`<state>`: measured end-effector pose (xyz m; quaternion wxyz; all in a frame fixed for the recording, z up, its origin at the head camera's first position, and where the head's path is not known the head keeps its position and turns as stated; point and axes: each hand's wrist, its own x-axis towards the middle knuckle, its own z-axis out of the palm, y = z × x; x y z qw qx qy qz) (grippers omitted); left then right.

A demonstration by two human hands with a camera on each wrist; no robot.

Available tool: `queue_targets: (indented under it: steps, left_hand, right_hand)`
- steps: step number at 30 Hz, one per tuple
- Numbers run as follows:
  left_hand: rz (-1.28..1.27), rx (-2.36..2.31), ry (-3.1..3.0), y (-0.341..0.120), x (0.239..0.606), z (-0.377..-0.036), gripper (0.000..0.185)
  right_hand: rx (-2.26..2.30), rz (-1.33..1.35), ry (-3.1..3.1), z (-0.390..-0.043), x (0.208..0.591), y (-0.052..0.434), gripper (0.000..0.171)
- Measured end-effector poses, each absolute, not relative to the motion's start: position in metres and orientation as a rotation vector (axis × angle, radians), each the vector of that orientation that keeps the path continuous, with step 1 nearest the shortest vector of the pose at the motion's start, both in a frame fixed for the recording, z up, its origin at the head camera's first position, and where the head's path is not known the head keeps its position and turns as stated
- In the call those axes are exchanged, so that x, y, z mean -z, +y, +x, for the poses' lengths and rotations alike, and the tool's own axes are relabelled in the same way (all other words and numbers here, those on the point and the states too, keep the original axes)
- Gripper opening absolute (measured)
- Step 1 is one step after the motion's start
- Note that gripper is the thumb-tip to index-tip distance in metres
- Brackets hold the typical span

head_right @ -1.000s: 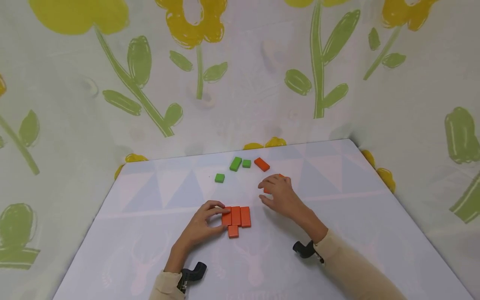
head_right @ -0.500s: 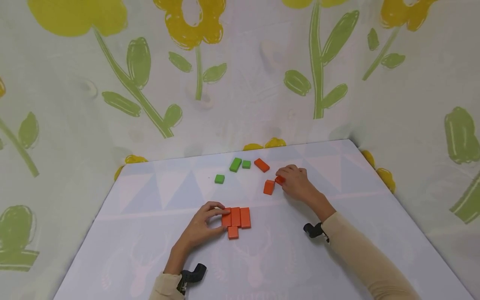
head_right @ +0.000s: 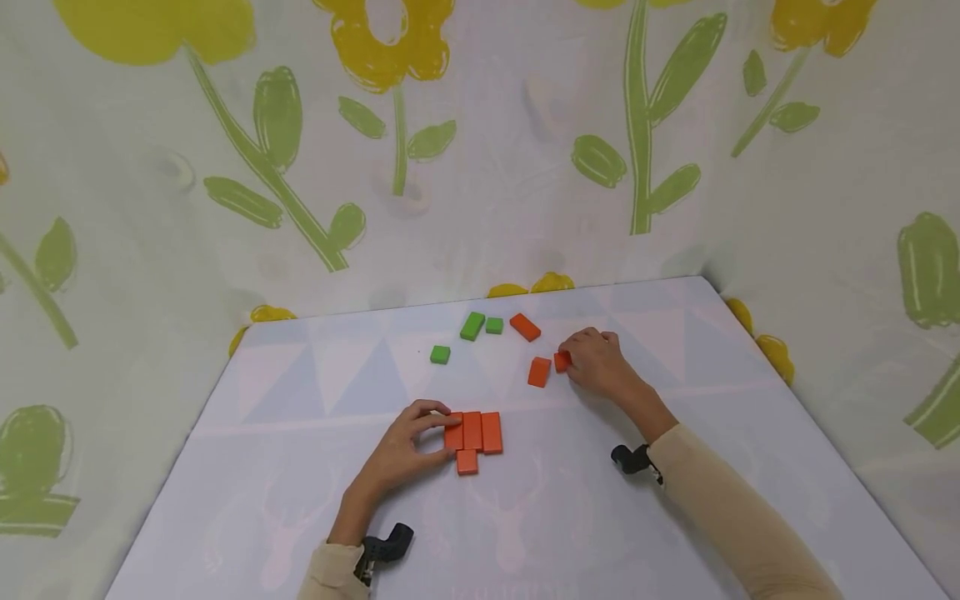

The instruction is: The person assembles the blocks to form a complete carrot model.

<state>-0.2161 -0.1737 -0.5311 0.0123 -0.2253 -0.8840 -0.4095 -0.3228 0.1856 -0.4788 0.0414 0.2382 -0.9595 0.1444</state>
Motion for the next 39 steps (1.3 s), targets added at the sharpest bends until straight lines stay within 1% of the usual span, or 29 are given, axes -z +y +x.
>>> queue_targets:
  steps: [6,11,18,25,31,39]
  left_hand:
    - [-0.718,1.267,-2.744,-0.173,0.532,-0.215,0.038]
    - [-0.721,1.247,-2.739,-0.174,0.532,-0.217,0.038]
    - [-0.726,1.258,-2.74,-0.174,0.533,-0.218,0.04]
    - [-0.707,1.254,-2.747,-0.174,0.533,-0.218,0.04]
    - [-0.709,1.259,-2.748,-0.174,0.533,-0.217,0.041]
    - [-0.724,1.247,-2.735,-0.173,0.531,-0.216,0.04]
  right_hand:
    - [-0.519,0.749,-2.85,-0.309,0.475,0.189,0.029]
    - [-0.538,0.81,-2.743,-0.292,0.468,0.185,0.028]
    - [-0.562,0.949,-2.631,-0.258,0.458,0.172,0.031]
    - [-0.614,1.084,-2.562,-0.231,0.463,0.151,0.03]
    - [-0.621,1.215,-2.486,-0.22,0.474,0.132,0.031]
    - [-0.594,1.274,-2.515,-0.21,0.479,0.114,0.031]
